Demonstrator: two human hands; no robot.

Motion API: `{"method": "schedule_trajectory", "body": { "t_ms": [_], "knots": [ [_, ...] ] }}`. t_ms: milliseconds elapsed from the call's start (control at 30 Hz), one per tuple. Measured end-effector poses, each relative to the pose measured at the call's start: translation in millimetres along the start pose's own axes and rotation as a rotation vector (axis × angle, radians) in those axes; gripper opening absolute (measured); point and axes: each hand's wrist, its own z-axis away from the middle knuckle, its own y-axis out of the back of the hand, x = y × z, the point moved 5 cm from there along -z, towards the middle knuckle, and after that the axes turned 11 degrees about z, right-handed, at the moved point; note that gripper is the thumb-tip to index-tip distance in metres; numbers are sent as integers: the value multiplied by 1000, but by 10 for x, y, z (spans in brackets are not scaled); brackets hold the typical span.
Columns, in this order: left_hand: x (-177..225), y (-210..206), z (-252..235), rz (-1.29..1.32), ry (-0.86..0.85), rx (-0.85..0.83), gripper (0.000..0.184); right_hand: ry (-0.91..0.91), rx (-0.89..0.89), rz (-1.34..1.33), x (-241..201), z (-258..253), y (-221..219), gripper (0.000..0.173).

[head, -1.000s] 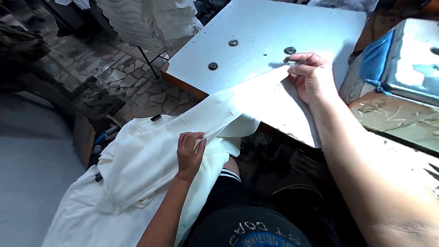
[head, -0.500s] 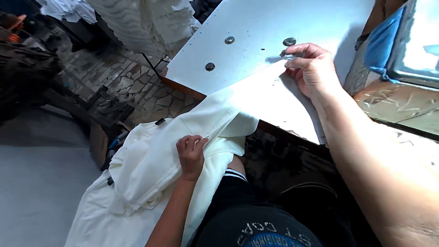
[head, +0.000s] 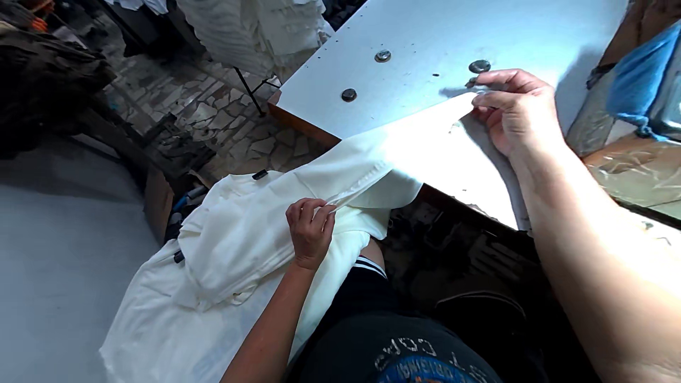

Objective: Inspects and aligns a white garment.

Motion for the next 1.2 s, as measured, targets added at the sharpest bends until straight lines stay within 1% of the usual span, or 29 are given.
{"method": "schedule_trajectory", "body": {
  "t_ms": [67,133,200,300,367,400,433,467,567,633,700,733,800,833,867,933,1000,1067,1100,1133,1167,1200],
  "knots": [
    [-10,60,-15,50,18,4,11,-1,5,-8,-4,2,-12,31],
    [15,136,-55,154,69,10,11,1,17,-10,-11,7,-16,30],
    [61,249,-150,288,170,-2,10,13,35,-10,-30,24,-11,31],
    [72,451,-339,439,320,-84,11,24,46,19,-64,43,-4,32],
    [46,542,-447,471,389,-161,17,36,38,33,-79,45,-7,27],
    [27,568,-493,481,428,-197,23,44,27,46,-83,44,-15,26],
    [4,583,-533,490,468,-224,28,48,14,64,-88,44,-24,26],
    [-18,595,-567,496,505,-241,28,52,5,86,-90,45,-32,28],
    [-57,622,-652,501,620,-251,14,50,-11,166,-93,64,-51,29],
    [-59,626,-686,496,644,-239,11,46,-15,269,-88,65,-54,25],
    [-37,624,-696,463,581,-221,11,74,4,461,-103,57,-44,19],
    [-18,623,-690,435,512,-211,11,122,1,553,-142,70,-45,21],
    [41,625,-668,365,338,-196,14,307,-13,690,-280,142,-93,37],
    [68,620,-655,328,254,-188,16,442,-17,727,-365,202,-150,43],
    [86,611,-637,294,188,-182,17,580,-40,730,-441,279,-232,46],
    [106,588,-597,246,104,-176,18,777,-180,691,-526,476,-453,47],
    [118,571,-575,223,65,-169,18,868,-355,711,-485,632,-676,52],
    [112,574,-562,214,49,-156,18,911,-485,788,-394,713,-831,56],
    [104,578,-556,212,45,-150,18,920,-528,816,-365,734,-876,51],
    [98,582,-551,210,41,-144,18,929,-553,834,-351,743,-897,41],
    [92,584,-544,206,40,-145,18,940,-551,841,-356,746,-902,28],
    [86,584,-533,201,45,-153,18,953,-523,845,-371,739,-894,19]
  ]
}}
